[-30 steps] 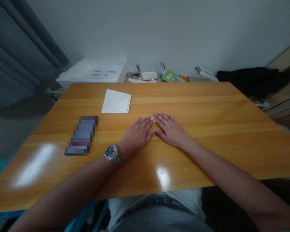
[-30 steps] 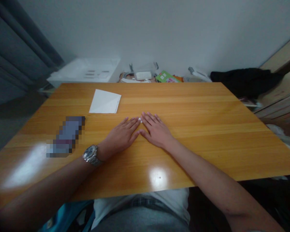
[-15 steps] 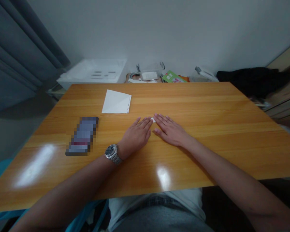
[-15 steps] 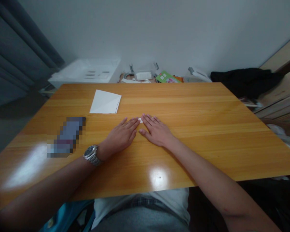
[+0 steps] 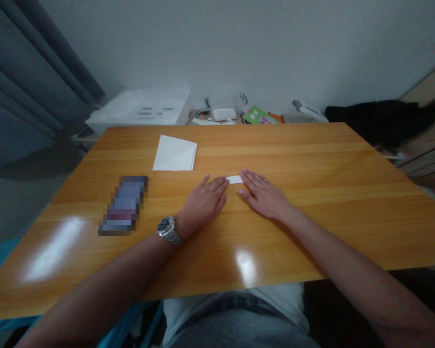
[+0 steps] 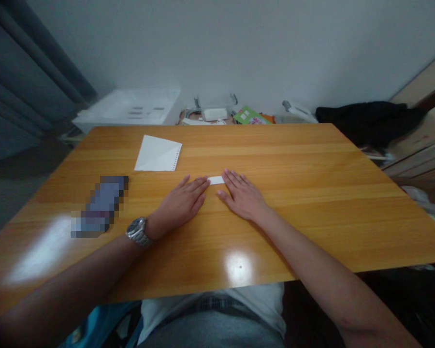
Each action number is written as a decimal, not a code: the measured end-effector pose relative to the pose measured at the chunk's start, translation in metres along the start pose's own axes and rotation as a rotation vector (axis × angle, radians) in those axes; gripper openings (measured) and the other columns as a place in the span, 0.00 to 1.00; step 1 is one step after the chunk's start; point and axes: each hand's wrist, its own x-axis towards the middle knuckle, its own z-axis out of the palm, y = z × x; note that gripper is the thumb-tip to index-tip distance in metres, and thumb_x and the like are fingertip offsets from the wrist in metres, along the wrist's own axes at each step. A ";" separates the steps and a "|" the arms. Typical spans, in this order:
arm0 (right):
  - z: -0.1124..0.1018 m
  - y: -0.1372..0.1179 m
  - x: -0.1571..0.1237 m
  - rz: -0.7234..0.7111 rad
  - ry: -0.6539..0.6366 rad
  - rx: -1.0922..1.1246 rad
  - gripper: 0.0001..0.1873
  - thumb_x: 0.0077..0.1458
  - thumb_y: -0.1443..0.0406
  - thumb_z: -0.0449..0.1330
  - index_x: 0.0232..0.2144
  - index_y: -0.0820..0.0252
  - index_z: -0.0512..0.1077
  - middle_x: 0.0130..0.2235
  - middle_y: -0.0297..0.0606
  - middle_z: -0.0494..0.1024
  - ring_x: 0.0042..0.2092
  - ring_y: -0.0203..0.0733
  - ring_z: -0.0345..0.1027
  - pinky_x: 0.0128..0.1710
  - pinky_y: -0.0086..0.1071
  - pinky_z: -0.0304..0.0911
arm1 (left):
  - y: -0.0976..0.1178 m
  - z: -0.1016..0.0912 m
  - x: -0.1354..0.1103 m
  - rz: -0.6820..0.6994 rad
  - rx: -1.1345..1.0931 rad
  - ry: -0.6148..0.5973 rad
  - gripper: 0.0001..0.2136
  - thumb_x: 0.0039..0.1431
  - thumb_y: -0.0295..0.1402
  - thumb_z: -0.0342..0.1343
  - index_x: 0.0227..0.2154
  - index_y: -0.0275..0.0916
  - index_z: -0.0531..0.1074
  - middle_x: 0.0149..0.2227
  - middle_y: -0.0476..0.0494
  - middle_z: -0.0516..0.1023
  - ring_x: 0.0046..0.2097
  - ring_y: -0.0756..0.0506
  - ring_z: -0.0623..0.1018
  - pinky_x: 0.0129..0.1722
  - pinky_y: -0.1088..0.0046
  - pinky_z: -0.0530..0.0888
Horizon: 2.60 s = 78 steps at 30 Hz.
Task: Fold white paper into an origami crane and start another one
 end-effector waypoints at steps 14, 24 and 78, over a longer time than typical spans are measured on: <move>-0.004 0.003 0.001 -0.034 0.024 0.008 0.37 0.71 0.48 0.39 0.70 0.65 0.55 0.72 0.47 0.53 0.72 0.50 0.47 0.71 0.49 0.46 | 0.005 -0.001 0.004 -0.008 0.043 0.048 0.22 0.74 0.40 0.42 0.64 0.37 0.65 0.65 0.36 0.68 0.67 0.40 0.67 0.71 0.52 0.51; -0.014 0.005 -0.003 -0.317 0.015 0.071 0.30 0.70 0.50 0.46 0.65 0.58 0.65 0.69 0.45 0.61 0.71 0.51 0.52 0.69 0.52 0.51 | -0.008 0.000 0.002 -0.100 -0.014 0.048 0.22 0.73 0.40 0.42 0.65 0.40 0.64 0.67 0.39 0.66 0.67 0.39 0.65 0.70 0.49 0.52; -0.001 0.001 0.004 -0.389 0.294 0.186 0.09 0.64 0.67 0.61 0.45 0.58 0.78 0.50 0.41 0.83 0.50 0.48 0.78 0.51 0.43 0.73 | -0.019 0.011 0.008 0.049 -0.289 0.139 0.15 0.68 0.33 0.54 0.55 0.38 0.73 0.55 0.38 0.75 0.57 0.40 0.73 0.60 0.57 0.70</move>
